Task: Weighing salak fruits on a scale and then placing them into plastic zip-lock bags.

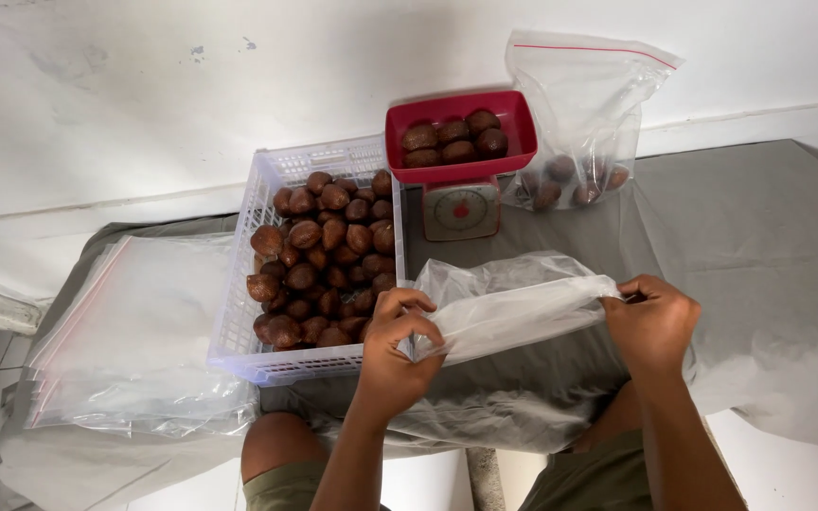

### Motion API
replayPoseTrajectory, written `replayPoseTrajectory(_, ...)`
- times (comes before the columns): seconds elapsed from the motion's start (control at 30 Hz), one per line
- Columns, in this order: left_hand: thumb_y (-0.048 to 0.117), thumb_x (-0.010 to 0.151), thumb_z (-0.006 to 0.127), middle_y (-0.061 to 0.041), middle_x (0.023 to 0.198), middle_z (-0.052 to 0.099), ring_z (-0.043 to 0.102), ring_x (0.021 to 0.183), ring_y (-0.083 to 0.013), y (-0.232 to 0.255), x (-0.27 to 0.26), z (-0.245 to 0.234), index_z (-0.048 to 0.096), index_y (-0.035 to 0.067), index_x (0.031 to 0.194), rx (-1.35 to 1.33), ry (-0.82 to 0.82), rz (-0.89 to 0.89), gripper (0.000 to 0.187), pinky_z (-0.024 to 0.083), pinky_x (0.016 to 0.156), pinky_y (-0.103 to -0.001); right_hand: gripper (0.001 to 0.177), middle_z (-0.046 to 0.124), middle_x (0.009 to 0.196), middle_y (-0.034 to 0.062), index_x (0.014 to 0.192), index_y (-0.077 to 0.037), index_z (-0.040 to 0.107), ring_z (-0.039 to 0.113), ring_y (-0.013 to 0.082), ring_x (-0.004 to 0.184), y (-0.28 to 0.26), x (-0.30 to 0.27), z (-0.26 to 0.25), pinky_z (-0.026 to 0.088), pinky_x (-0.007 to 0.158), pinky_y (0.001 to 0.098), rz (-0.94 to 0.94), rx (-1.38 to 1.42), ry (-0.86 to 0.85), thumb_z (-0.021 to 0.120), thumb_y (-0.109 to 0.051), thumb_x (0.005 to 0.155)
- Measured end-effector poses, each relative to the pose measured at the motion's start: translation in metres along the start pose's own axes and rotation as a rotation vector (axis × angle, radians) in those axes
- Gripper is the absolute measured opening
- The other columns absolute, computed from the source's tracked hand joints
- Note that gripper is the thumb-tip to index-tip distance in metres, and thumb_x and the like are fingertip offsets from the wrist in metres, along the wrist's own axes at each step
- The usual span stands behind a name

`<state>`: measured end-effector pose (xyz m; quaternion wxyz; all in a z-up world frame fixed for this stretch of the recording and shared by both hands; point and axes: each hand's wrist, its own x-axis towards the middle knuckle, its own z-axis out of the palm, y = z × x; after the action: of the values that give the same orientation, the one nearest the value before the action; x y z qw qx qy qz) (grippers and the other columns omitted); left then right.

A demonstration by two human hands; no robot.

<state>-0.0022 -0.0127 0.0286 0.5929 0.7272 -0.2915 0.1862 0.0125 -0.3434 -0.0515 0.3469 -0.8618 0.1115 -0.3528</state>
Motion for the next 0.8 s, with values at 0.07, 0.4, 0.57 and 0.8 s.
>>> replayPoseTrajectory(0.07, -0.009, 0.079, 0.067, -0.007, 0.112, 0.059, 0.053, 0.107, -0.0248, 0.006, 0.0, 0.004, 0.061, 0.018, 0.08, -0.008, -0.027, 0.053, 0.027, 0.042, 0.091, -0.039, 0.012, 0.062, 0.062, -0.0021, 0.069, -0.006, 0.07, 0.051, 0.0073, 0.057, -0.005, 0.006, 0.001, 0.038, 0.052, 0.0241, 0.035, 0.018, -0.055, 0.077, 0.002, 0.074)
replayPoseTrajectory(0.4, -0.008, 0.086, 0.062, -0.012, 0.127, 0.063, 0.063, 0.112, -0.0341, -0.007, 0.016, 0.015, 0.081, 0.019, 0.113, 0.726, -0.383, -0.219, 0.043, 0.06, 0.08, -0.042, 0.016, 0.067, 0.07, 0.0201, 0.08, 0.002, 0.069, 0.067, 0.0352, 0.067, -0.018, 0.028, -0.004, 0.053, 0.059, 0.0427, 0.077, -0.091, -0.129, 0.077, 0.01, 0.069)
replayPoseTrajectory(0.57, -0.003, 0.09, 0.061, -0.01, 0.125, 0.067, 0.07, 0.102, -0.0352, -0.011, 0.017, 0.019, 0.081, 0.023, 0.103, 0.673, -0.58, -0.178, 0.035, 0.061, 0.075, -0.046, 0.015, 0.064, 0.072, 0.0166, 0.085, -0.001, 0.067, 0.064, 0.0321, 0.072, 0.026, 0.047, -0.001, 0.051, 0.062, 0.045, 0.141, -0.05, -0.172, 0.069, 0.006, 0.072)
replayPoseTrajectory(0.8, 0.012, 0.092, 0.066, -0.009, 0.123, 0.065, 0.069, 0.102, -0.0285, -0.027, 0.017, 0.023, 0.071, 0.019, 0.127, 0.856, -0.505, -0.278, 0.036, 0.063, 0.071, -0.041, 0.015, 0.062, 0.071, 0.0178, 0.086, -0.001, 0.067, 0.061, 0.0306, 0.073, 0.016, 0.051, 0.006, 0.049, 0.059, 0.0424, 0.217, -0.022, -0.316, 0.067, 0.004, 0.071)
